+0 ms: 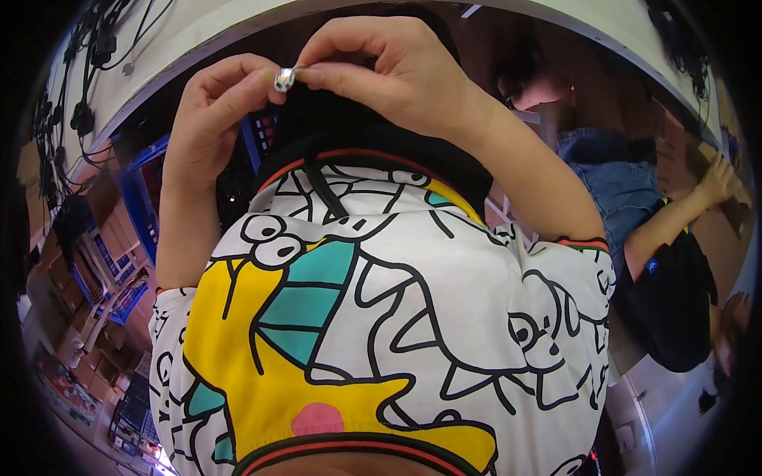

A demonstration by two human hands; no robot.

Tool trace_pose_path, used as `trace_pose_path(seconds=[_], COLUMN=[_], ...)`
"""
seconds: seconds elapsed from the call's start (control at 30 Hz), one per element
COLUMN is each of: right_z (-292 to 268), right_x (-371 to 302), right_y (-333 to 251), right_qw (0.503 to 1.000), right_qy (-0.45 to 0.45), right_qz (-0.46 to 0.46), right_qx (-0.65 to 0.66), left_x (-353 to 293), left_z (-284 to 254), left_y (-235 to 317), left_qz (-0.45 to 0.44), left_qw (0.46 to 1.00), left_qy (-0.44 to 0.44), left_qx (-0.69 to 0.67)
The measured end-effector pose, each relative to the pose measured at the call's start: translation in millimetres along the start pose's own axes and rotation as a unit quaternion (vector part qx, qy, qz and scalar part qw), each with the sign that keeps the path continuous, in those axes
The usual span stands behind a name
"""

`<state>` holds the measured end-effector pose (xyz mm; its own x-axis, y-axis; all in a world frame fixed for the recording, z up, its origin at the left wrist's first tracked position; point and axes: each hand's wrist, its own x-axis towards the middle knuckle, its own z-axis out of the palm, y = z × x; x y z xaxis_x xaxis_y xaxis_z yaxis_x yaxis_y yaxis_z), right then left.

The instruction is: The person assembles small electronic components by gluing internal chips into electronic housings with a glue tube, then connecting wire harnesses to the assembled components.

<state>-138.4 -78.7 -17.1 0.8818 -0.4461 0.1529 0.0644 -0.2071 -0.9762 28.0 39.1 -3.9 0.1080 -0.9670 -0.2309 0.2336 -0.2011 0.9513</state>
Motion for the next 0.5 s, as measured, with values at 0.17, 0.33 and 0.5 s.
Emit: trace_pose_path(seconds=[0.17,0.33,0.5], right_z=[1,3,7], right_x=[2,-6,-4], right_y=[2,2,9], right_qw=[0.996,0.99,0.954], right_qy=[0.044,0.071,0.095], right_qz=[-0.055,-0.082,-0.183], right_qx=[-0.047,-0.09,-0.216], left_x=[6,6,11], left_z=[-2,6,10], left_y=[-8,-17,-23], left_qz=[0.034,0.038,0.041], left_qw=[0.999,0.997,0.994], left_qy=[-0.015,0.046,0.085], left_qx=[-0.014,-0.058,-0.059])
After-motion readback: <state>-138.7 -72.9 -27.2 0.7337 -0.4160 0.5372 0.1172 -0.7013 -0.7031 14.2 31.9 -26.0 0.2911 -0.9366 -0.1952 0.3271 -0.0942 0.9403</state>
